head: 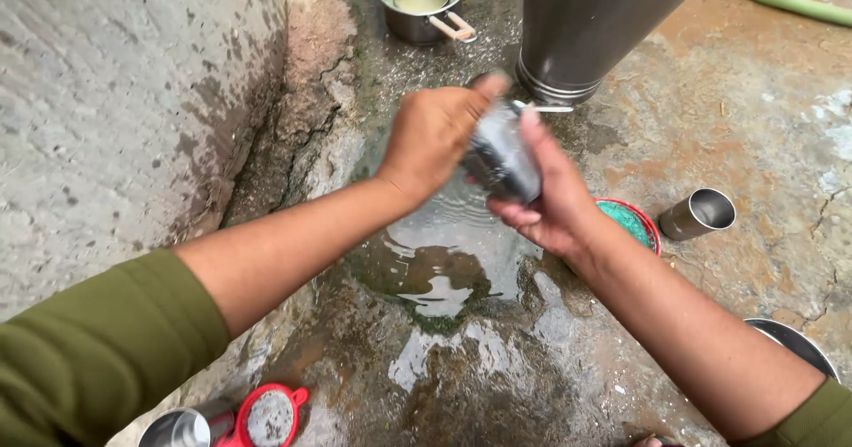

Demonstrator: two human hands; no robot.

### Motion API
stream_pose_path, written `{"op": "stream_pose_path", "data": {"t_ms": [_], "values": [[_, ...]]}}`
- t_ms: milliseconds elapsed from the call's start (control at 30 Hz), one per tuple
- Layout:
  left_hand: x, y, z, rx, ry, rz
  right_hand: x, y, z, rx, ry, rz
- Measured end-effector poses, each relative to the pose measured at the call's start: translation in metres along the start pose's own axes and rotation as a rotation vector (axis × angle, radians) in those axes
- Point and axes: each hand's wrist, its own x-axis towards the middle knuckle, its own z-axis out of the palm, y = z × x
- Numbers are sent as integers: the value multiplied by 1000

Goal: Washing stainless steel bowls, cups, and pots outdoors using soap and a scrubber.

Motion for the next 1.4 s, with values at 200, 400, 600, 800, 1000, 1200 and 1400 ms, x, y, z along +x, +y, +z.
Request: {"op": "stream_pose_path", "data": {"t_ms": [200,400,600,800,1000,1200,1400], "values": [[-17,6,6,807,3,950,20,29,-40,187,228,128],[-34,-5,33,672,-180,1027,12,32,-39,-87,578,251],[1,-38,96,813,-467,905,7,39,-157,-805,614,-166],[58,-20,180,678,-489,958,-67,-57,-178,-749,668,-61],[72,28,260,436,-259,1008,-126,-90,-231,-1247,966,61],[72,3,272,501,-467,797,-146,-64,-277,-1333,1170,266],[61,-14,267,627,-532,741,-138,-37,-306,-1072,1102,341]]}}
